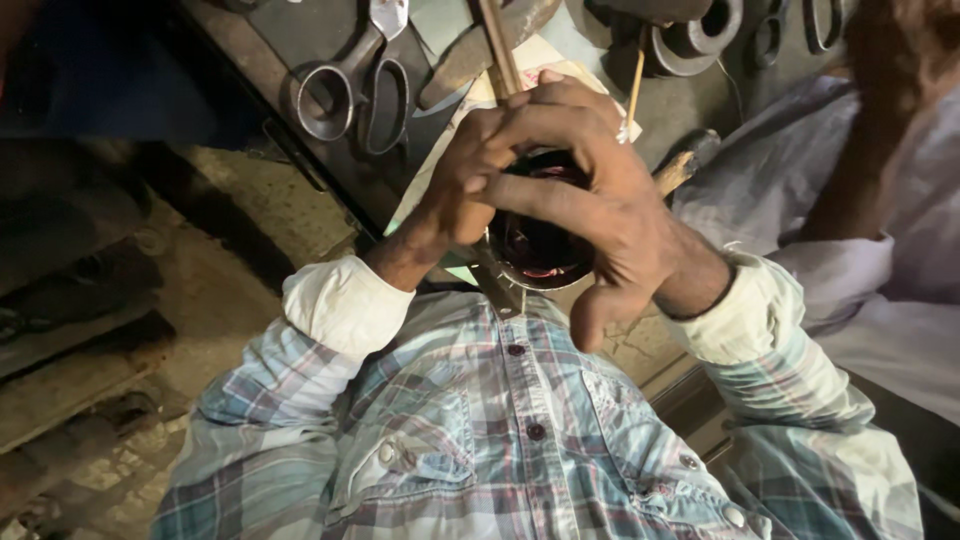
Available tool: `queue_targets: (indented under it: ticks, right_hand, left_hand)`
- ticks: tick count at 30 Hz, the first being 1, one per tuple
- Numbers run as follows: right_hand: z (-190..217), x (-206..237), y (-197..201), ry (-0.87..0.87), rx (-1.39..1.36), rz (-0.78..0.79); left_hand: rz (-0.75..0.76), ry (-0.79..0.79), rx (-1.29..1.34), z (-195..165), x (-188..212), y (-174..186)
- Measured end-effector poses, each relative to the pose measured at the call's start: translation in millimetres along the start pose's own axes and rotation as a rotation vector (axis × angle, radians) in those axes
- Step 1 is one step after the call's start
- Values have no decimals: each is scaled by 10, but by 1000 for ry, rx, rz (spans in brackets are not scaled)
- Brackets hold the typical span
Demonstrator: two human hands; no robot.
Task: The person holds a cylindrical metal core and winds copper wire around it by hand, using a small flat tool to press and align the wire. The person rotates the core and continues winding the wire in tight layers.
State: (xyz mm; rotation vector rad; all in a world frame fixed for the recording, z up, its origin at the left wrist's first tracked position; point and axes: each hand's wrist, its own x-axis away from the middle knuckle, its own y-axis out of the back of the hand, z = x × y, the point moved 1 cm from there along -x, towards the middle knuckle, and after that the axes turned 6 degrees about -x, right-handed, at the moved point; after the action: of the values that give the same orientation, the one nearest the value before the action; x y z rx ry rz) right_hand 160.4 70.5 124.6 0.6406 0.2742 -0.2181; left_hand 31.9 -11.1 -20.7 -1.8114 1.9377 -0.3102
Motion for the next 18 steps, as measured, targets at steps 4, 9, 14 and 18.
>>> queue_targets:
  ticks: [4,9,14,18]
  right_hand:
    - [11,16,-39,17,121,19]
    - [12,-5,-105,49,151,24]
    - [5,-21,-94,64,203,45]
    - [2,-75,-64,46,163,27]
  left_hand:
    - [17,-256,-481,14,77,66]
    - [-43,-199,-795,74,196,91]
    - [-22,-270,-737,29,163,78]
    - [23,-407,-636,-94,70,90]
